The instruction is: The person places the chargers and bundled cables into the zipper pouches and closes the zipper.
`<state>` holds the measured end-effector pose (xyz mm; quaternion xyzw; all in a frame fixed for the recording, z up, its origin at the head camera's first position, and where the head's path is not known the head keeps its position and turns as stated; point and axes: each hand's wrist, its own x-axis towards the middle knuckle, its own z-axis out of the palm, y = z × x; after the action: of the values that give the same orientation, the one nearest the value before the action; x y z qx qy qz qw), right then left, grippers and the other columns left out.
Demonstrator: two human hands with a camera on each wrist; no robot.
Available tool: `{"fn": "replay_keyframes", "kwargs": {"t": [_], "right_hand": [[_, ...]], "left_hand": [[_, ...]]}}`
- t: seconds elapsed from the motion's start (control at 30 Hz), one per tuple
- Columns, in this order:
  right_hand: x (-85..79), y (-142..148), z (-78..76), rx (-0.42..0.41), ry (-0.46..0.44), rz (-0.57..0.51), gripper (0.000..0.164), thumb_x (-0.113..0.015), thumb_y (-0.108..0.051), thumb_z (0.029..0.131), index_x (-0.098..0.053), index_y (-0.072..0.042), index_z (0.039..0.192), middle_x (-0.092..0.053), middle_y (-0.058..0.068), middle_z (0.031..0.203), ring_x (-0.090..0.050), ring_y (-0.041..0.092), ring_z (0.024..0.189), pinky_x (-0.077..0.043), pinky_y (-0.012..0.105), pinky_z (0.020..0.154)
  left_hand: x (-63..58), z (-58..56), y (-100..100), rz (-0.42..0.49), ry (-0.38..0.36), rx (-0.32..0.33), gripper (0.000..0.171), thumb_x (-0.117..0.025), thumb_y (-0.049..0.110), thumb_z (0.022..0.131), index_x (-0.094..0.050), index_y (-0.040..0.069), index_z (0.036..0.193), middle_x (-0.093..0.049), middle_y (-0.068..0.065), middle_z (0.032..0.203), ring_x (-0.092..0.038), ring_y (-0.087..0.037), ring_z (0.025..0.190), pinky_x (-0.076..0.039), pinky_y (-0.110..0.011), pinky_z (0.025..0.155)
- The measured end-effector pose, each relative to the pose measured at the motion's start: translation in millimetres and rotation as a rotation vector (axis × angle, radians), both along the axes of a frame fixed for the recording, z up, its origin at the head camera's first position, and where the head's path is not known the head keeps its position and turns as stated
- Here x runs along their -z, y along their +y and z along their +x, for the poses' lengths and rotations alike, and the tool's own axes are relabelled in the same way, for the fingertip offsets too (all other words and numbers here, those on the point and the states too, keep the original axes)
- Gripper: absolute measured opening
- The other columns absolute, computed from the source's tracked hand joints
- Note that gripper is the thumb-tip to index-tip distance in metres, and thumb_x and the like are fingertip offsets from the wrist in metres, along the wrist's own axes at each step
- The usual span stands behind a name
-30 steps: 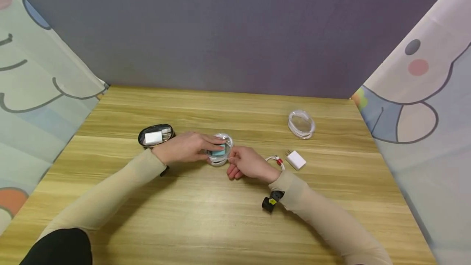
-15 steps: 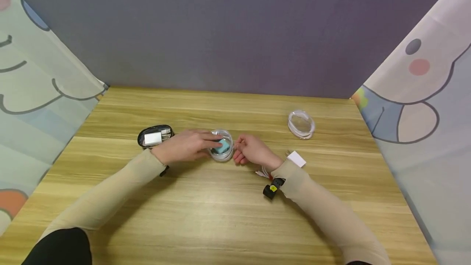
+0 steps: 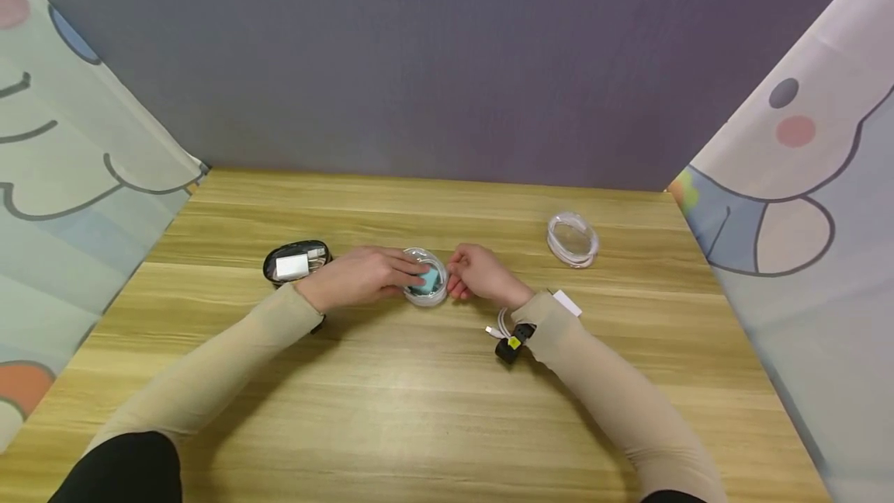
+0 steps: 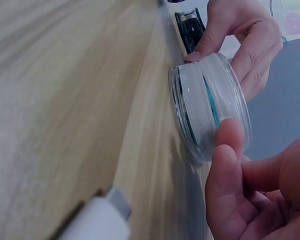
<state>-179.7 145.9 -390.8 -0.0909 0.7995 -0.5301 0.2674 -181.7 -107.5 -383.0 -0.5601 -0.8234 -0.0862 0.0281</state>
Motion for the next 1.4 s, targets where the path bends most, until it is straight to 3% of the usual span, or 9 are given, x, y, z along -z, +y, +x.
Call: {"fn": "replay_keyframes", "kwargs": {"t": [0.23,0.9,1.23,1.4], "right_hand": [[1.0,6,2.4,-0.066,0.048,0.033,0.013,-0.044,-0.005,0.106,-0.052,0.005,0.101,-0.065,0.015,0.079,-0.062,0.019,0.060,-0.054,0.029,0.055],[0.4,12,11.9,-0.142,0.127,0.083,0.014,-0.044,-0.003,0.105,-0.052,0.006,0.098,-0.066,0.014,0.077,-0.064,0.020,0.060,-0.054,0.031,0.054],[-0.6,14,25.0,-0.144,0.110,0.077,0.016,-0.045,-0.005,0.106,-0.053,0.006,0.098,-0.066,0.012,0.077,-0.064,0.021,0.061,-0.055,0.032,0.055],[-1.4,11,34.6,-0.137,0.161,0.126,0.015,-0.047,-0.004,0.105,-0.055,0.005,0.095,-0.066,0.008,0.074,-0.064,0.019,0.059,-0.055,0.031,0.053]], "left_hand": [[-0.3,0.1,1,0.021,-0.115,-0.079,0.038,-0.079,0.021,0.087,-0.072,0.018,0.124,-0.062,0.001,0.136,-0.053,-0.019,0.129,-0.043,-0.036,0.106],[2.2,1.4,5,0.023,-0.113,-0.157,0.037,-0.080,0.027,0.086,-0.074,0.024,0.122,-0.063,0.006,0.133,-0.057,-0.016,0.124,-0.050,-0.037,0.098],[1.6,3.0,3,0.057,-0.139,-0.172,0.036,-0.080,0.028,0.085,-0.074,0.023,0.120,-0.064,0.005,0.132,-0.058,-0.016,0.123,-0.049,-0.037,0.098],[2.7,2.8,5,0.065,-0.150,-0.189,0.036,-0.080,0.029,0.085,-0.074,0.025,0.120,-0.064,0.007,0.132,-0.058,-0.014,0.123,-0.050,-0.036,0.097]]}}
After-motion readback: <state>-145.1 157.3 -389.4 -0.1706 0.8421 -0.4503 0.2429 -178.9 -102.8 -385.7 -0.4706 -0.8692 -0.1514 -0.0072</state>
